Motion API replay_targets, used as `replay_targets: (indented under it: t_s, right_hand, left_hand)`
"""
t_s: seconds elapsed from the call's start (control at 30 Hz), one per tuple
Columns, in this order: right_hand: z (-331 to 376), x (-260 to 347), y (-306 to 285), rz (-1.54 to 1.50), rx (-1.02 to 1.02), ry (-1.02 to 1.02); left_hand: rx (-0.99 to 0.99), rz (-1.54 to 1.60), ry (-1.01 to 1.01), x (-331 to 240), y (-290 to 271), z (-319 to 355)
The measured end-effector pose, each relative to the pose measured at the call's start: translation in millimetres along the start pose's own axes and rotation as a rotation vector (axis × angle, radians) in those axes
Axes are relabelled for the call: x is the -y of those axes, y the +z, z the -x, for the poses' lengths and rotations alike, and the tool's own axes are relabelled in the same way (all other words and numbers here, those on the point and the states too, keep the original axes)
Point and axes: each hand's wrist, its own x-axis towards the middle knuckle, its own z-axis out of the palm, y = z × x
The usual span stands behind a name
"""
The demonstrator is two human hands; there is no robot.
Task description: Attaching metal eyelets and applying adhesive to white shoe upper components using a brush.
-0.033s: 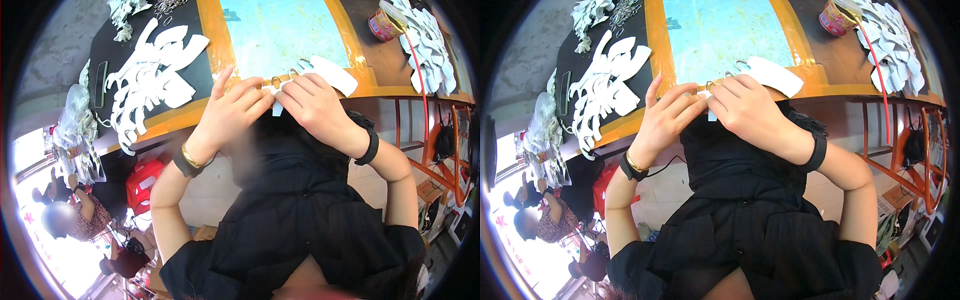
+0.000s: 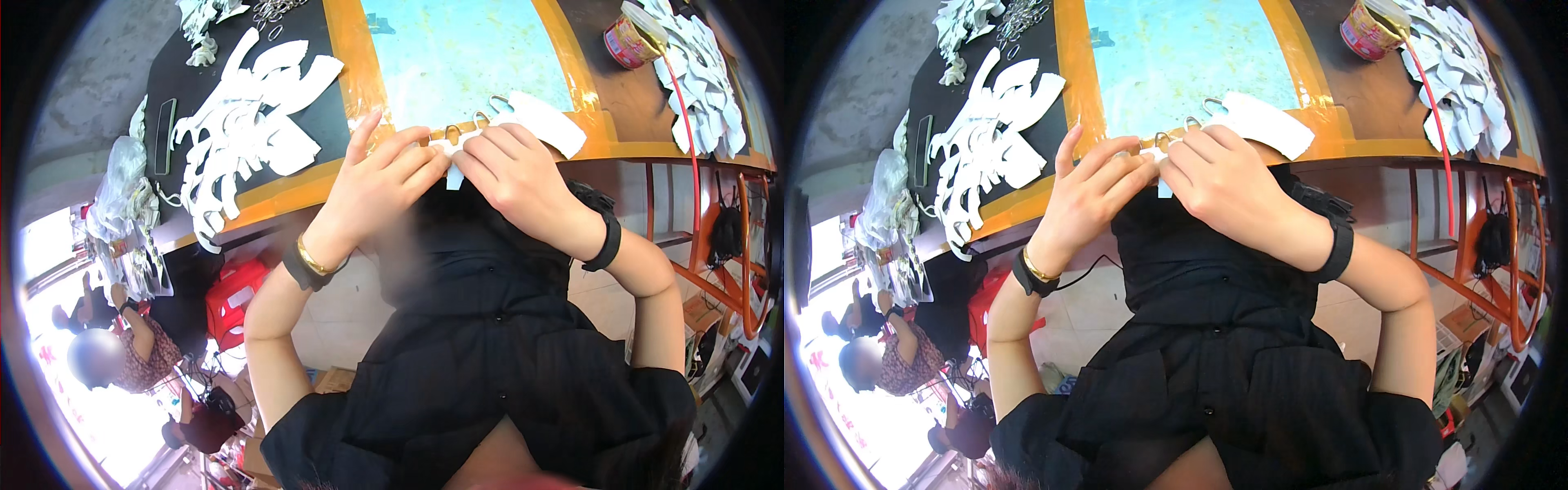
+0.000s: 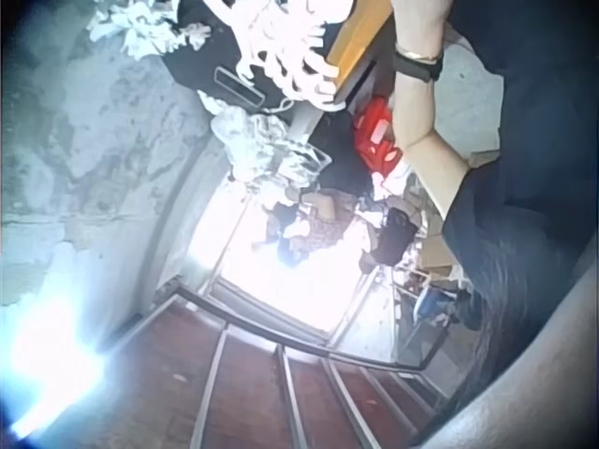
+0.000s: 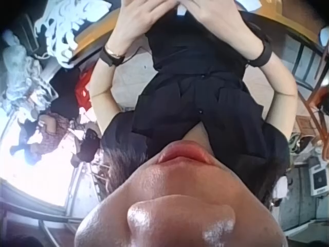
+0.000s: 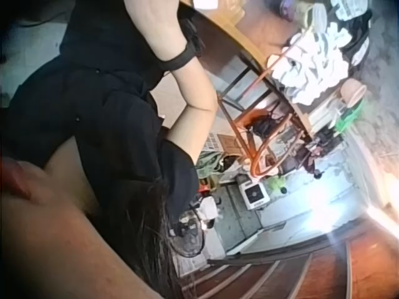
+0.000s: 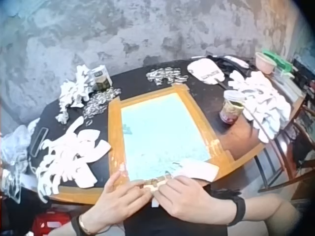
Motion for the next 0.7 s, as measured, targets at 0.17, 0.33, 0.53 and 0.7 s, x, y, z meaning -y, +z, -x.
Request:
replay_targets:
  t_s: [0.17,0.33,0.53,0.7]
  right_hand:
    - [15,-8,5,-0.168,-0.028,0.041]
    - [13,-6,1,-0.215,0.046,0.11]
    - [3,8,-1,0.038,0.084,0.032]
    - [0,15,5,0.088,0.101,0.005]
  left_hand:
    - [0.01,-0.017,-0.005,-1,0,4]
    - [0.007,-0.043,0.006,-2,3,6]
    - [-0.037,-0.011,-0.028,4,12,9]
    - [-0.037,0.137,-0.079,3,12,11]
